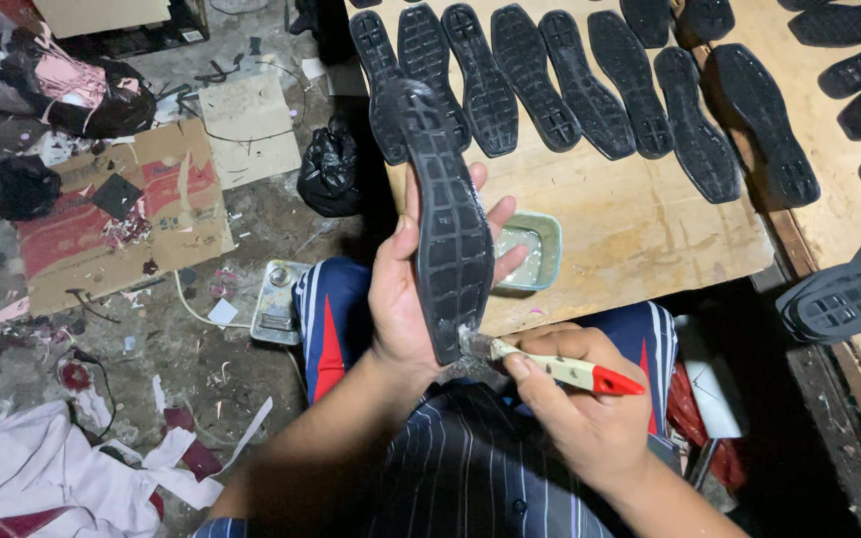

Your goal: The person sits on the floor and uses a brush to apply adhesive from a small container onto the bottom of rubber shoe soles, brushing the surface of each sole. Finished soles are placed on the wooden workbench alongside other soles.

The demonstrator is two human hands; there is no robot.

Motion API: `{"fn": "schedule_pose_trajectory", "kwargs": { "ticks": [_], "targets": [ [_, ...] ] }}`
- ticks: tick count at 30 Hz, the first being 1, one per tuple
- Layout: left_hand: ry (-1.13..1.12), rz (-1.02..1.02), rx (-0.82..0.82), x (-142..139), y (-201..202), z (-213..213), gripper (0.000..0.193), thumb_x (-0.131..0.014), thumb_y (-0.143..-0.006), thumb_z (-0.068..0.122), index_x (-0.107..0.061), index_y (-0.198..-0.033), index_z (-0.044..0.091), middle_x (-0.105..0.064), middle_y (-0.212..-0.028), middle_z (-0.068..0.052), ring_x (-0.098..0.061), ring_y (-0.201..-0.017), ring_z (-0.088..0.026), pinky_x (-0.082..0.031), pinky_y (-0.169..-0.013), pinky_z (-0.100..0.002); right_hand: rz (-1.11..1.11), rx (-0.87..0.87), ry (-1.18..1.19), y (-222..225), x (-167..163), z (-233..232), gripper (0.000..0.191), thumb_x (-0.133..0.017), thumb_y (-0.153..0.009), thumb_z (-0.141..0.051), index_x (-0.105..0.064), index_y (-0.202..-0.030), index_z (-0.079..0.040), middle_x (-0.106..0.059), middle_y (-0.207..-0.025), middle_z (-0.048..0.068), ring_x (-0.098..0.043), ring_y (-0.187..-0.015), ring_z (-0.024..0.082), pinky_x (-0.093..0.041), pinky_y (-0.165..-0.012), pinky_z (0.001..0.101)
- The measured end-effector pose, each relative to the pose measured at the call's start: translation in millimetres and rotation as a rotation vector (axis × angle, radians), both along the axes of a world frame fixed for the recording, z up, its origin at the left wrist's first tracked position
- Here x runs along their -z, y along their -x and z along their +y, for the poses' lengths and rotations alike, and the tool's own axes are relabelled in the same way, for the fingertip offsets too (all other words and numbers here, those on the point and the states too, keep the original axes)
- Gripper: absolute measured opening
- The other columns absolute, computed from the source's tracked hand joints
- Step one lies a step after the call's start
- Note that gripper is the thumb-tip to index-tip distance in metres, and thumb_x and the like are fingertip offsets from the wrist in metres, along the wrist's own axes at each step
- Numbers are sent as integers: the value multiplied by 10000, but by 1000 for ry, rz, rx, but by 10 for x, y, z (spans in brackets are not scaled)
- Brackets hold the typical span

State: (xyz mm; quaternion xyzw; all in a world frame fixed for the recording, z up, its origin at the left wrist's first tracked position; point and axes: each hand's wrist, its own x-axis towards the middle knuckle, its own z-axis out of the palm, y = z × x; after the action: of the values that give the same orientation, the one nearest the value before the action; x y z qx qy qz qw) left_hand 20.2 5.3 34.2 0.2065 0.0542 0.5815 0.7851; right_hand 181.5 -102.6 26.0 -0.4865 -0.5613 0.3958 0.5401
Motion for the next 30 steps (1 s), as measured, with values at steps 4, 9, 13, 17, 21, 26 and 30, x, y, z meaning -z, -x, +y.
{"fn": "schedule_pose_trajectory", "kwargs": {
  "ticks": [4,9,13,17,21,26,30],
  "targets": [
    [-54,97,-144,-14,-7,-29,763,-446,-1048,424,-53,-1695,331,-227,-1713,-76,-374,-1510,-349,-463,-1145,-555,165,94,152,92,62,29,123,-703,-933,1,-601,-993,33,-744,-915,157,-682,-771,153,-577,-696,299],
    [-152,302,-281,-11,-1,-109,854,-470,-1057,473,50,-1705,279,-167,-1772,-68,-398,-1530,-363,-494,-1152,-507,515,70,252,132,110,117,129,-636,-957,-26,-530,-995,37,-721,-939,214,-770,-811,276,-659,-738,427],
    [-203,376,-299,48,-31,-131,887,-500,-1053,472,71,-1699,259,-154,-1767,-63,-400,-1540,-360,-504,-1117,-505,721,73,363,146,149,145,132,-642,-970,-34,-541,-1006,42,-683,-973,230,-759,-806,341,-641,-722,487],
    [-133,270,-161,135,-122,-195,834,-467,-1056,435,71,-1680,306,-176,-1741,-68,-395,-1502,-369,-491,-1084,-516,867,-23,227,121,60,159,145,-644,-997,-29,-542,-1084,26,-679,-1037,275,-752,-890,369,-627,-791,501],
    [15,-143,153,198,-129,-241,695,-382,-1136,424,-48,-1732,291,-263,-1706,-102,-419,-1447,-416,-445,-1154,-523,581,-94,-43,-8,-192,187,165,-654,-1010,12,-586,-1161,15,-704,-1173,246,-728,-1010,329,-606,-928,455],
    [114,-108,244,256,-69,-239,654,-359,-1116,396,-134,-1715,260,-340,-1648,-137,-401,-1459,-422,-370,-1214,-517,-188,-127,-203,-80,-416,216,218,-721,-880,60,-667,-1083,1,-701,-1243,186,-700,-1150,276,-549,-998,375],
    [122,-134,280,289,-51,-242,651,-349,-1125,375,-140,-1726,239,-343,-1651,-153,-417,-1467,-423,-369,-1225,-497,-380,-260,-303,-7,-450,225,222,-735,-852,36,-704,-1066,-13,-727,-1216,154,-720,-1162,236,-546,-1019,366]
  ]
}}
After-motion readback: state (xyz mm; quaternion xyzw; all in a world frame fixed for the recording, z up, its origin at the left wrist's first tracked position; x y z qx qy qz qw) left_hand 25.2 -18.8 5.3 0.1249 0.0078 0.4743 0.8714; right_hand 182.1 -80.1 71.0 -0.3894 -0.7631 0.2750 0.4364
